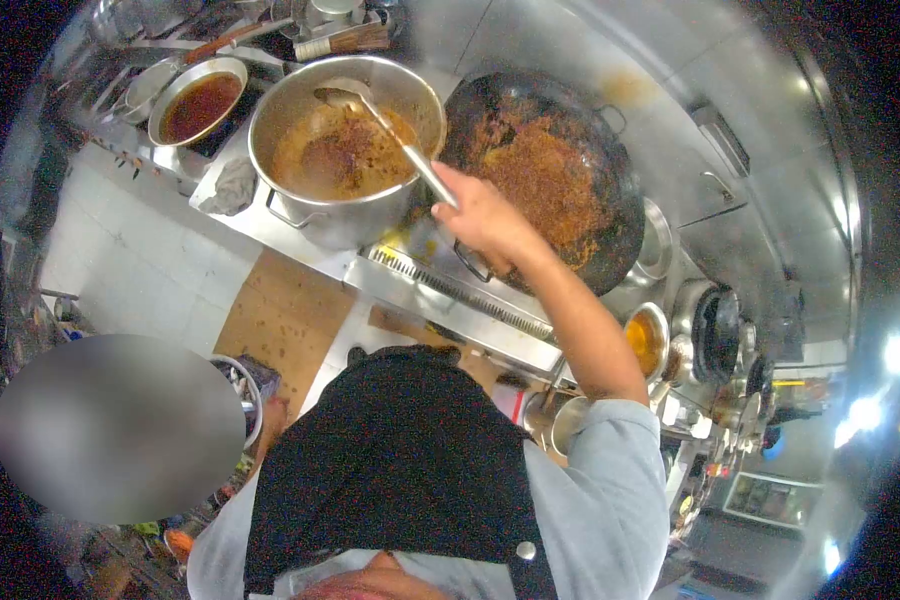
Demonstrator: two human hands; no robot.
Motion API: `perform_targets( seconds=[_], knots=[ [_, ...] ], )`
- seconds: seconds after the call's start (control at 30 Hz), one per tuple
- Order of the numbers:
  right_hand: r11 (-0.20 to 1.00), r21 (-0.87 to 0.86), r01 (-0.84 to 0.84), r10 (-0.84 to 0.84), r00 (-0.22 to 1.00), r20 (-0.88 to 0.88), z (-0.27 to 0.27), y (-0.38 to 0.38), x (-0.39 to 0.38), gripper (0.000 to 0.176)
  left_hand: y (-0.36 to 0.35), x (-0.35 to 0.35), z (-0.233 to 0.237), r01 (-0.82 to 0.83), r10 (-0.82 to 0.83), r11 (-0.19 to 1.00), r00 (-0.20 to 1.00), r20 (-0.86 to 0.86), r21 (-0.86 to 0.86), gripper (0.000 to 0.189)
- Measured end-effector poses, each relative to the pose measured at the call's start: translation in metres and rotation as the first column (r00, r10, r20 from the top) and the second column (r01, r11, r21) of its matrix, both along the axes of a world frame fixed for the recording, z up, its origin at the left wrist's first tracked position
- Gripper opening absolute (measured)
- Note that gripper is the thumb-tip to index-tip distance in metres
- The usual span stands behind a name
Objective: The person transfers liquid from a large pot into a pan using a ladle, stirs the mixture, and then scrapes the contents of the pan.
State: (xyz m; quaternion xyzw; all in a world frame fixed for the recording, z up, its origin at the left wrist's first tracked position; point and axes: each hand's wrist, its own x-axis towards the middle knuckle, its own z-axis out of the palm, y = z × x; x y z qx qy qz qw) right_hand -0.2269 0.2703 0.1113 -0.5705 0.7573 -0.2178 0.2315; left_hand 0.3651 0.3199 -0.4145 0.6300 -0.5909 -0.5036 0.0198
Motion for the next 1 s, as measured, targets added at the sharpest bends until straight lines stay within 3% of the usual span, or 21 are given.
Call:
perform_targets(
  seconds=[0.03,0.07,0.13,0.2,0.23,0.27,0.3,0.4,0.5,0.6,0.67,0.7,0.73,0.77,0.8,0.83,0.87,0.9,0.93,0.97,1.0],
  knots=[
    [0.998,-0.046,-0.032,0.027,0.992,-0.120,-0.001,-0.004,-0.009,0.068,0.006,0.006,-0.002,0.008,-0.009,0.998,1.000,0.002,0.065,0.015],
    [0.985,0.162,0.065,-0.027,0.974,-0.227,0.019,-0.015,-0.013,0.064,0.005,0.016,-0.018,0.054,-0.052,0.991,0.998,-0.020,0.121,0.016],
    [0.994,0.111,0.016,0.023,0.941,-0.337,0.027,-0.038,-0.038,0.059,-0.006,0.014,-0.027,0.271,-0.266,0.958,0.962,0.061,-0.090,0.019],
    [0.981,0.191,0.032,0.059,0.888,-0.455,0.036,-0.059,-0.033,0.049,-0.014,-0.004,-0.034,0.578,-0.451,0.642,0.816,0.361,-0.504,0.021],
    [0.973,0.225,0.043,0.083,0.849,-0.522,0.034,-0.068,-0.023,0.048,-0.030,-0.017,-0.031,0.413,-0.380,0.846,0.911,0.163,-0.336,0.018],
    [0.965,0.258,0.056,0.109,0.805,-0.583,0.032,-0.075,-0.014,0.047,-0.047,-0.030,-0.027,0.204,-0.204,0.969,0.979,0.016,-0.138,0.018],
    [0.954,0.297,0.046,0.143,0.799,-0.584,0.025,-0.081,-0.010,0.045,-0.056,-0.048,-0.020,-0.179,0.196,0.978,0.963,-0.183,0.105,0.020],
    [0.893,0.450,-0.002,0.290,0.768,-0.571,0.037,-0.084,0.013,0.041,-0.074,-0.097,0.014,-0.410,0.409,0.909,0.849,-0.335,0.069,0.025],
    [0.864,0.503,-0.001,0.349,0.721,-0.598,0.075,-0.067,0.031,0.038,-0.077,-0.102,0.012,-0.432,0.419,0.900,0.817,-0.395,0.062,0.024],
    [0.854,0.521,0.004,0.386,0.668,-0.637,0.111,-0.049,0.022,0.034,-0.053,-0.072,-0.001,-0.309,0.315,0.949,0.924,-0.216,0.064,0.027],
    [0.852,0.521,0.056,0.391,0.595,-0.703,0.138,-0.038,0.017,0.035,-0.016,-0.053,0.042,-0.288,0.279,0.952,0.956,-0.094,-0.105,0.032],
    [0.852,0.517,0.082,0.391,0.556,-0.733,0.148,-0.034,0.017,0.036,0.012,-0.019,-0.058,-0.329,0.335,0.942,0.932,-0.134,0.069,0.027],
    [0.848,0.525,0.080,0.401,0.552,-0.732,0.155,-0.031,0.018,0.034,0.020,-0.015,-0.047,-0.360,0.399,0.902,0.905,-0.146,0.237,0.024],
    [0.843,0.531,0.078,0.408,0.549,-0.729,0.159,-0.029,0.020,0.032,0.034,0.001,-0.041,0.181,-0.173,0.981,0.980,0.094,-0.075,0.023],
    [0.840,0.537,0.077,0.415,0.547,-0.727,0.163,-0.028,0.020,0.030,0.048,0.015,-0.030,0.645,-0.435,0.693,0.730,0.528,-0.321,0.022],
    [0.874,0.483,-0.048,0.411,0.603,-0.684,0.166,-0.027,0.016,0.030,0.057,0.029,-0.046,0.223,-0.249,0.967,0.933,0.259,0.127,0.021],
    [0.895,0.414,-0.166,0.414,0.656,-0.632,0.167,-0.026,0.010,0.030,0.061,0.033,-0.028,-0.308,0.148,0.827,0.926,0.347,0.470,0.021],
    [0.903,0.330,-0.277,0.424,0.701,-0.573,0.167,-0.026,0.004,0.030,0.064,0.044,-0.040,0.099,-0.199,0.916,0.954,0.225,0.389,0.023],
    [0.893,0.299,-0.337,0.444,0.773,-0.453,0.162,-0.030,-0.003,0.031,0.061,0.045,-0.028,0.556,-0.576,0.817,0.771,0.271,0.154,0.025],
    [0.882,0.260,-0.393,0.463,0.826,-0.323,0.154,-0.038,-0.012,0.032,0.061,0.050,-0.022,0.803,-0.704,0.588,0.570,0.423,-0.103,0.028],
    [0.871,0.212,-0.443,0.481,0.857,-0.184,0.143,-0.043,-0.019,0.033,0.060,0.043,-0.029,0.263,-0.309,0.928,0.939,0.149,0.265,0.026]
  ],
)
